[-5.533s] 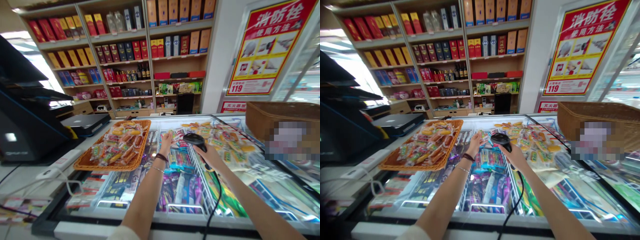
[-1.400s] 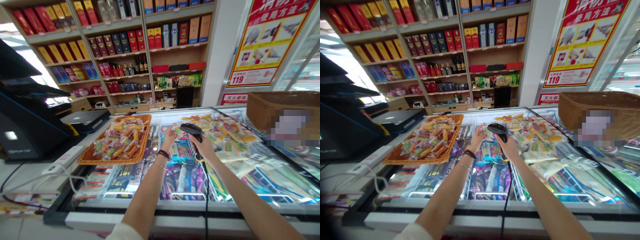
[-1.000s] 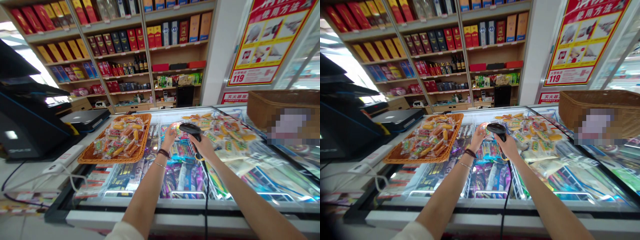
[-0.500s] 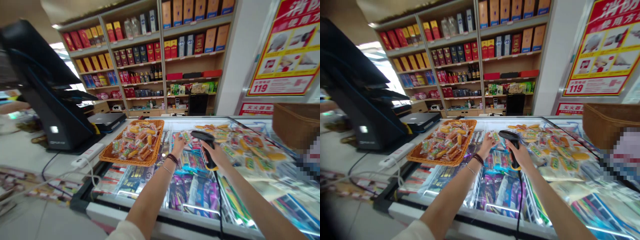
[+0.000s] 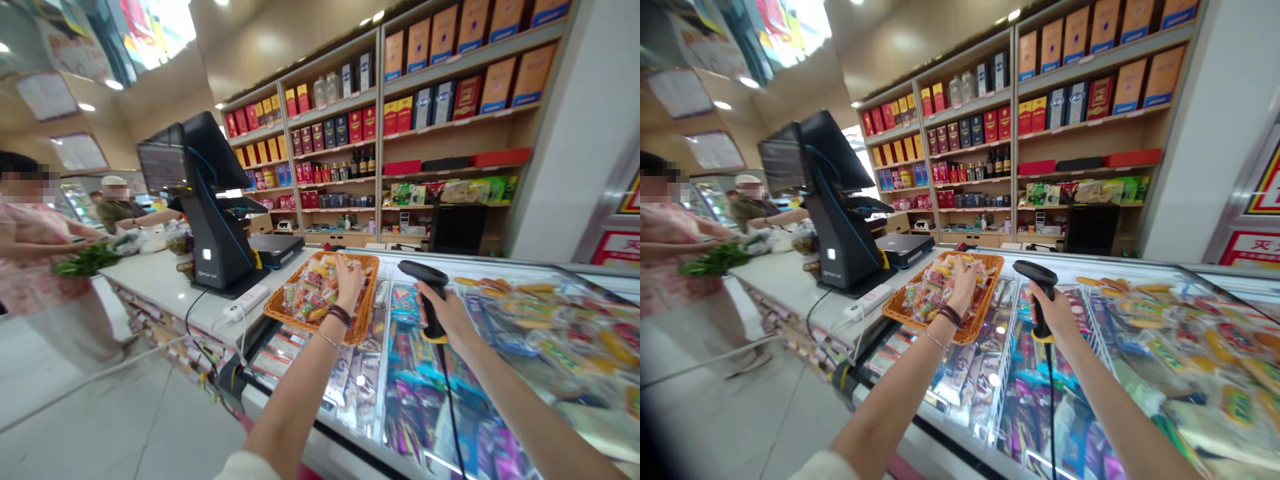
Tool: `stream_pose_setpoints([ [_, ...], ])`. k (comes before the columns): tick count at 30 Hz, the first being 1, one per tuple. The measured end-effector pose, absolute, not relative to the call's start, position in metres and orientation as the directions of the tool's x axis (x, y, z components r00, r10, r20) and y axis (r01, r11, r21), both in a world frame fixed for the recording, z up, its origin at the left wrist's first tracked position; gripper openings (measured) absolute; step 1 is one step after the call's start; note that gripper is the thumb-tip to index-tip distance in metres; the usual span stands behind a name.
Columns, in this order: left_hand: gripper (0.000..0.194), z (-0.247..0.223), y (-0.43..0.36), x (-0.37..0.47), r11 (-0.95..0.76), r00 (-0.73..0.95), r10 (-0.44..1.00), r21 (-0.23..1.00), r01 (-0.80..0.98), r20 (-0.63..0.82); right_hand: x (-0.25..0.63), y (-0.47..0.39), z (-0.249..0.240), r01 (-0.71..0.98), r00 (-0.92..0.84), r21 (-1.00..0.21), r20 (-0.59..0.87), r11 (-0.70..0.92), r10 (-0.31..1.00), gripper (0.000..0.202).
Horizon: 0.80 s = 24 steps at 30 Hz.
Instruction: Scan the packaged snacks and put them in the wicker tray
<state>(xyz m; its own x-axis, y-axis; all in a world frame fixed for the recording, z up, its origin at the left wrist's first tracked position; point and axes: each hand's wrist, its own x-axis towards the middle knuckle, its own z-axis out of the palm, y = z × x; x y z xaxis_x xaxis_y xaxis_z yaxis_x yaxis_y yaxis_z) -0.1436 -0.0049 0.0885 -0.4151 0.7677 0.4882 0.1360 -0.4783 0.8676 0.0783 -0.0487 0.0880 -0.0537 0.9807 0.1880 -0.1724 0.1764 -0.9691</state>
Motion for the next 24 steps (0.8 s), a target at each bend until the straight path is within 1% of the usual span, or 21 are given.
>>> stream_pose_setpoints([
  [2, 0.052, 0.087, -0.007, -0.128, -0.44, -0.432, 0.747, 0.863, 0.247, 0.505, 0.086, -0.052, 0.089, -0.165, -0.021, -0.967, 0.2, 0.194, 0.98, 0.049],
  [3, 0.049, 0.085, -0.007, -0.116, -0.441, -0.409, 0.745, 0.85, 0.289, 0.526, 0.094, -0.053, 0.089, -0.16, 0.002, -0.966, 0.206, 0.203, 0.979, 0.05],
  [6, 0.039, 0.076, -0.004, -0.071, -0.518, -0.228, 0.758, 0.776, 0.359, 0.611, 0.13, -0.057, 0.089, -0.134, 0.092, -0.961, 0.229, 0.24, 0.969, 0.05],
  [8, 0.034, 0.069, 0.0, -0.036, -0.557, -0.104, 0.772, 0.747, 0.365, 0.627, 0.161, -0.062, 0.09, -0.104, 0.172, -0.96, 0.24, 0.26, 0.955, 0.05],
  [10, 0.032, 0.061, 0.006, 0.001, -0.58, 0.022, 0.79, 0.736, 0.349, 0.612, 0.192, -0.068, 0.092, -0.081, 0.258, -0.959, 0.242, 0.27, 0.935, 0.049],
  [14, 0.032, 0.044, 0.016, 0.075, -0.6, 0.227, 0.8, 0.733, 0.321, 0.556, 0.243, -0.077, 0.09, -0.118, 0.423, -0.941, 0.242, 0.318, 0.873, 0.051],
  [17, 0.037, 0.033, 0.021, 0.125, -0.619, 0.329, 0.782, 0.719, 0.315, 0.529, 0.268, -0.078, 0.083, -0.139, 0.506, -0.936, 0.214, 0.323, 0.836, 0.052],
  [20, 0.042, 0.021, 0.027, 0.161, -0.647, 0.415, 0.751, 0.699, 0.306, 0.514, 0.28, -0.076, 0.076, -0.139, 0.531, -0.946, 0.177, 0.292, 0.828, 0.05],
  [22, 0.04, 0.014, 0.029, 0.174, -0.654, 0.44, 0.741, 0.694, 0.301, 0.507, 0.282, -0.073, 0.072, -0.131, 0.536, -0.951, 0.17, 0.281, 0.827, 0.049],
  [24, 0.034, 0.008, 0.03, 0.178, -0.663, 0.434, 0.732, 0.694, 0.281, 0.524, 0.281, -0.071, 0.069, -0.1, 0.541, -0.958, 0.173, 0.267, 0.823, 0.047],
])
